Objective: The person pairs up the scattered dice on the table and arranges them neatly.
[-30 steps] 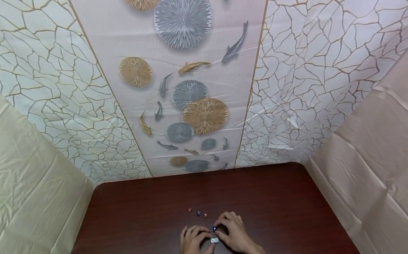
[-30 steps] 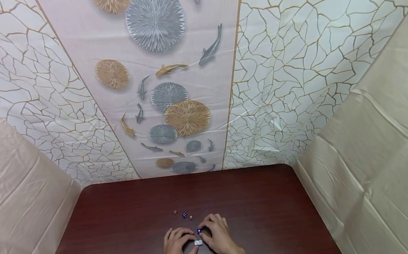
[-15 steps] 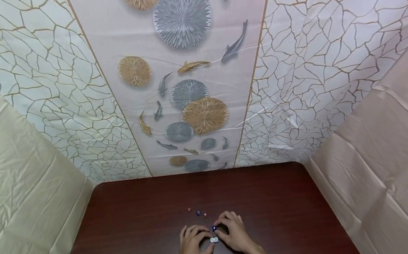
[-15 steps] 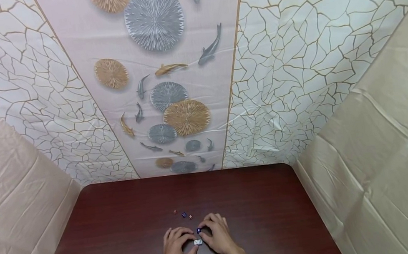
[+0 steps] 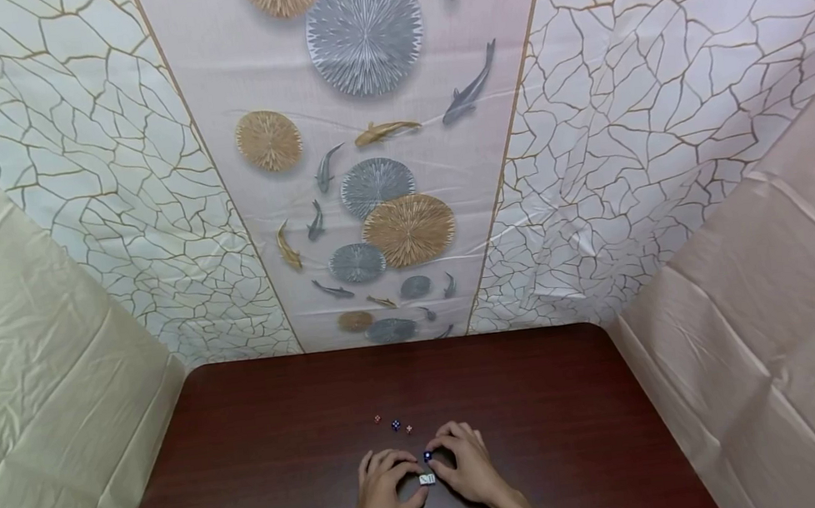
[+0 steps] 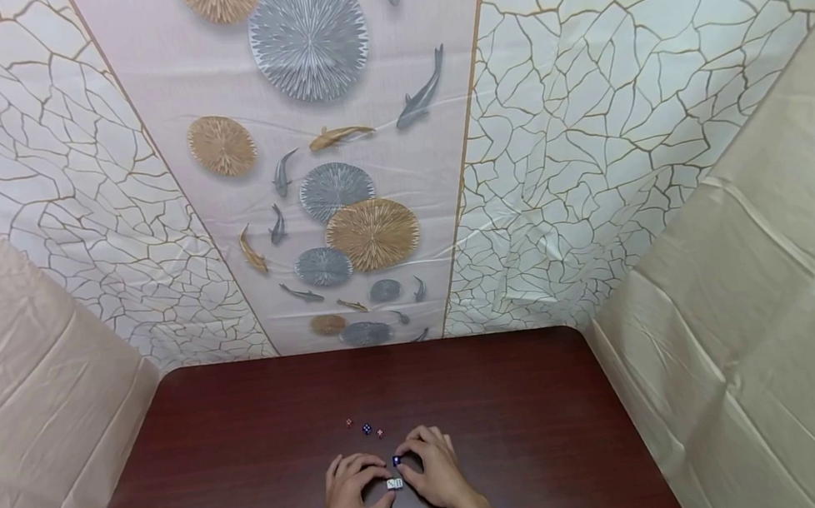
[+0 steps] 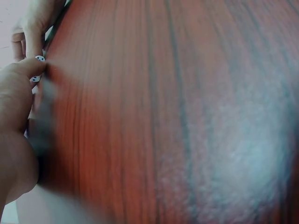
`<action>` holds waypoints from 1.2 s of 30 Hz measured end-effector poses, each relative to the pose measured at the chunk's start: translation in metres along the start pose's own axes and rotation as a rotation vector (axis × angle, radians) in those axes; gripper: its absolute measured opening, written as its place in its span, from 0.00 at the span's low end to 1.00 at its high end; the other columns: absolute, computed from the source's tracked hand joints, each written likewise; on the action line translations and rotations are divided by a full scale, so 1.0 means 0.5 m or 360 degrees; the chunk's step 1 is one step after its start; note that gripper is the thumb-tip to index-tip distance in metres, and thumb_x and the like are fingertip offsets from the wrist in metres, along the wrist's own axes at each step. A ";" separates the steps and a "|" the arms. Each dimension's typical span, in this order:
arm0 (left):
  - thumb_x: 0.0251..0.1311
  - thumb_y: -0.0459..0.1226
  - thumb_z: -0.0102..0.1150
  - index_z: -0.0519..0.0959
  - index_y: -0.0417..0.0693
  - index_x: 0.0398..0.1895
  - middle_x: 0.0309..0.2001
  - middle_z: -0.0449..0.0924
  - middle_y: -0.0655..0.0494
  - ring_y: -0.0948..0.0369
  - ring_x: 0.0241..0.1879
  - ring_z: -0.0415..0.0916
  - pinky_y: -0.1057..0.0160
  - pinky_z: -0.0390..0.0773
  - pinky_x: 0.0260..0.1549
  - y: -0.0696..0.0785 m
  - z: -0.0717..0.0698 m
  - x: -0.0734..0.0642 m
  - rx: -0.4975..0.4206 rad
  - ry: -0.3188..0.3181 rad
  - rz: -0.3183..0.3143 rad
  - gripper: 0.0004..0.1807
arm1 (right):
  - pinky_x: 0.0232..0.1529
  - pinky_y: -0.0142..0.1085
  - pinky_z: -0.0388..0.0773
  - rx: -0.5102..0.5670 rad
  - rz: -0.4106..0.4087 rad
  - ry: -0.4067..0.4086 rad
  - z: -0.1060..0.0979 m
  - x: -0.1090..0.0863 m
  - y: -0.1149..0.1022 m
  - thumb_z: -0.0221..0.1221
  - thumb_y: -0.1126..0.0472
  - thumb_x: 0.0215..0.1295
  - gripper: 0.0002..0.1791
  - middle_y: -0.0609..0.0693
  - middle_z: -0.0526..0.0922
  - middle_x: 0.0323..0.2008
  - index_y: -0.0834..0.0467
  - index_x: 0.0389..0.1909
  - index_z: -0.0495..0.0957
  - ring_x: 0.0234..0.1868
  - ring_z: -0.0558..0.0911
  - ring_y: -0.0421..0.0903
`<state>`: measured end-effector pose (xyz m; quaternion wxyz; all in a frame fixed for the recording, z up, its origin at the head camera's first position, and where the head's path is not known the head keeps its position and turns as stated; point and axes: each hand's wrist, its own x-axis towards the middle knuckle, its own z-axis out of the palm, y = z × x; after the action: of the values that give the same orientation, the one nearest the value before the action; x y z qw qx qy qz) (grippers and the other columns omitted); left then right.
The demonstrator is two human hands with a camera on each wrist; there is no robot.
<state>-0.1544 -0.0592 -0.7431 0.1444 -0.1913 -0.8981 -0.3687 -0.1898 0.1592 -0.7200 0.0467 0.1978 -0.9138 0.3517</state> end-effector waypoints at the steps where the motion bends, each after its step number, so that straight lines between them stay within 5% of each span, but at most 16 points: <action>1: 0.55 0.42 0.87 0.91 0.62 0.44 0.53 0.88 0.68 0.53 0.61 0.81 0.21 0.64 0.71 0.002 -0.003 0.001 -0.0021 -0.0018 -0.0017 0.15 | 0.54 0.42 0.66 -0.0004 -0.0002 0.0004 0.000 0.000 0.000 0.77 0.59 0.71 0.09 0.44 0.85 0.52 0.47 0.49 0.91 0.53 0.76 0.41; 6: 0.51 0.37 0.89 0.91 0.61 0.46 0.53 0.89 0.66 0.54 0.60 0.83 0.21 0.63 0.70 0.002 -0.016 0.001 -0.0196 0.0021 0.0001 0.19 | 0.53 0.42 0.67 -0.0034 -0.0045 0.0048 0.001 -0.001 -0.001 0.79 0.61 0.68 0.10 0.47 0.86 0.51 0.50 0.48 0.92 0.53 0.77 0.42; 13: 0.49 0.30 0.88 0.91 0.52 0.42 0.47 0.93 0.56 0.58 0.52 0.87 0.47 0.82 0.58 -0.009 -0.037 0.013 -0.0218 0.0329 0.0082 0.18 | 0.52 0.41 0.66 -0.0030 -0.0069 0.0090 0.001 0.000 -0.005 0.80 0.62 0.66 0.11 0.47 0.86 0.49 0.50 0.46 0.92 0.52 0.77 0.43; 16: 0.48 0.29 0.87 0.92 0.48 0.42 0.46 0.93 0.54 0.56 0.51 0.87 0.50 0.83 0.56 -0.013 -0.044 0.024 -0.0170 0.0424 0.0065 0.18 | 0.53 0.41 0.67 -0.0035 -0.0072 0.0109 0.002 -0.001 -0.005 0.80 0.63 0.64 0.11 0.46 0.86 0.48 0.50 0.45 0.92 0.52 0.77 0.43; 26: 0.52 0.32 0.86 0.92 0.50 0.47 0.46 0.93 0.62 0.58 0.47 0.85 0.55 0.74 0.49 -0.026 -0.047 0.059 -0.0020 0.0506 -0.0180 0.18 | 0.53 0.42 0.67 -0.0021 -0.0070 0.0136 0.007 -0.001 -0.002 0.81 0.63 0.63 0.12 0.47 0.86 0.48 0.51 0.45 0.92 0.52 0.78 0.43; 36: 0.50 0.32 0.87 0.93 0.46 0.47 0.43 0.94 0.54 0.53 0.43 0.87 0.56 0.72 0.44 -0.037 -0.043 0.082 0.0019 0.0542 -0.0222 0.19 | 0.53 0.41 0.67 -0.0030 -0.0081 0.0150 0.010 -0.002 0.001 0.81 0.63 0.63 0.12 0.44 0.86 0.48 0.49 0.45 0.92 0.52 0.78 0.42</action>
<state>-0.1966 -0.0766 -0.7231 0.2695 -0.0624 -0.8740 -0.3994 -0.1891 0.1567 -0.7243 0.1004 0.2037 -0.9085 0.3507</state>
